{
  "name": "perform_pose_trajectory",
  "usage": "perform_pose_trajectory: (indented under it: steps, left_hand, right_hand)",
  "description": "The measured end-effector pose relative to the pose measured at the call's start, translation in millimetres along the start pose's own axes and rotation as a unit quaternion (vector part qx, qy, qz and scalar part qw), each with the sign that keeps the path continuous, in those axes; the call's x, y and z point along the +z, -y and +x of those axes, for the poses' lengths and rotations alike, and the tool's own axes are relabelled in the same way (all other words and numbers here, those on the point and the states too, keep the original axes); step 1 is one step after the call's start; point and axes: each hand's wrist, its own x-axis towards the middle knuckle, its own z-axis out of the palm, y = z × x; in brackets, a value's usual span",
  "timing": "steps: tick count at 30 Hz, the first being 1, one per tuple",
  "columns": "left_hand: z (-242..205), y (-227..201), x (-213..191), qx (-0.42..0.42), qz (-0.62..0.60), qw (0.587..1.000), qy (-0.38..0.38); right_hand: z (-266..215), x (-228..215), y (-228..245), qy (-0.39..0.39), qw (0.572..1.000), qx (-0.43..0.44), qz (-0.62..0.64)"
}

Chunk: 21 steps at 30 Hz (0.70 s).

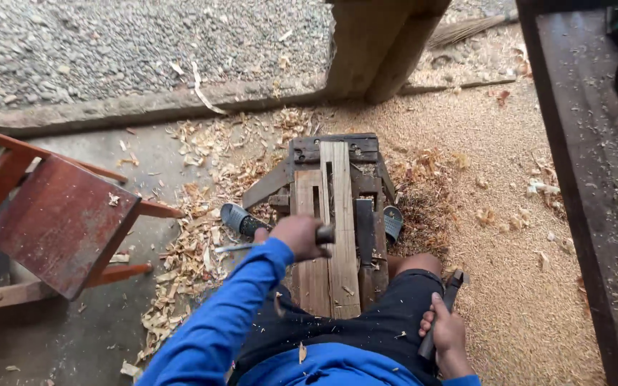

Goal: Using a hammer and chisel to carve a slot into a wooden board.

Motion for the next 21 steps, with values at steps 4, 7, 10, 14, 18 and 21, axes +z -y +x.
perform_pose_trajectory:
  steps: [4,7,10,14,18,21]
  left_hand:
    - [21.4,39.6,79.7,0.003,0.026,0.998,-0.052]
    - [11.1,17.3,51.0,0.069,-0.102,0.950,-0.286]
    - [1.2,-8.6,26.9,0.076,-0.336,0.827,-0.445]
    - [2.5,-21.6,37.2,0.039,-0.509,0.734,-0.448]
    - [15.7,-12.8,65.1,0.070,-0.481,0.756,-0.438]
    - [18.7,-17.2,68.9,0.080,-0.523,0.733,-0.427]
  right_hand:
    - [13.3,-6.4,-11.8,0.004,0.999,-0.007,0.038]
    - [21.5,-6.2,-17.3,0.022,0.999,0.000,0.024]
    - [37.9,-7.3,-18.2,0.037,0.999,0.006,0.014]
    - [52.8,-8.8,-18.9,0.061,0.997,0.033,0.023]
    - [44.5,-11.8,-21.6,0.058,0.997,0.036,0.025]
    - [47.7,-19.1,-26.4,0.052,0.997,0.036,0.040]
